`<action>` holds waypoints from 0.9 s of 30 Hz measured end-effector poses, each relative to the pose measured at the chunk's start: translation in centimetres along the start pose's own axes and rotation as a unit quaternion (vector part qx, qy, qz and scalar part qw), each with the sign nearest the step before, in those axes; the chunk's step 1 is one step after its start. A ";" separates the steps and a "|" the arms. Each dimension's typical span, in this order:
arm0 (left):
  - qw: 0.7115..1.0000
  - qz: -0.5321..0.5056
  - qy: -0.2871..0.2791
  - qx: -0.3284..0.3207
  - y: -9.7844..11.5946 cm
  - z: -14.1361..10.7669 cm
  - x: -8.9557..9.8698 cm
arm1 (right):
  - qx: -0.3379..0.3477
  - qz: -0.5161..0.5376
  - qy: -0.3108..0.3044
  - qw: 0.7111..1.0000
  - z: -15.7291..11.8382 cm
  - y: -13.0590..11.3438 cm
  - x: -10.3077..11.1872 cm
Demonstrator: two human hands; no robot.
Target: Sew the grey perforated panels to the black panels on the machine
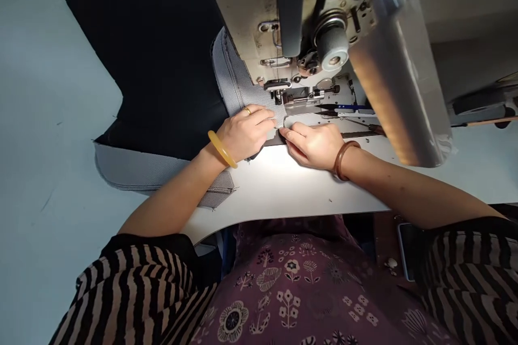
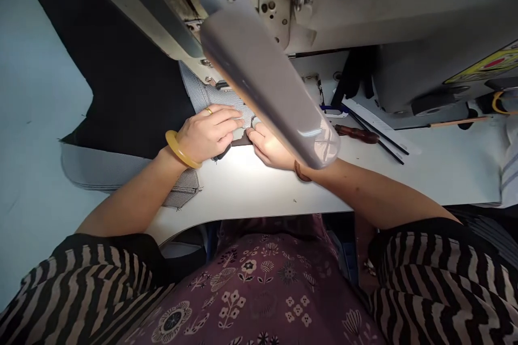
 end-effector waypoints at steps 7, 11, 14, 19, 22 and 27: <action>0.997 -0.002 -0.036 0.063 0.1 -0.2 -0.6 | -0.003 -0.006 -0.012 1.000 0.0 0.2 -0.2; 0.999 0.029 -0.005 0.042 0.1 -0.1 -0.7 | -0.039 0.000 -0.003 0.999 0.1 0.8 -0.4; 0.999 0.046 0.003 0.018 0.0 0.0 -0.7 | -0.079 -0.002 0.004 0.997 0.4 1.0 -0.3; 0.999 0.032 -0.033 0.006 -0.3 -0.1 -1.0 | -0.101 -0.001 -0.031 0.994 0.9 0.5 0.5; 0.999 -0.008 -0.037 0.014 -0.6 -0.2 -1.4 | -0.098 -0.006 -0.035 0.995 1.2 0.4 0.8; 0.999 -0.009 -0.050 0.005 -1.8 0.2 -1.7 | -0.118 -0.021 -0.061 0.991 1.7 0.5 0.7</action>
Point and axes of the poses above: each hand's wrist, its own z-axis towards the middle knuckle, its own x-axis out of the back of the hand, y = z × x, the point moved 1 cm from there along z, towards the middle knuckle, and after that the axes turned 7 degrees about -x, right-handed, at the moved point
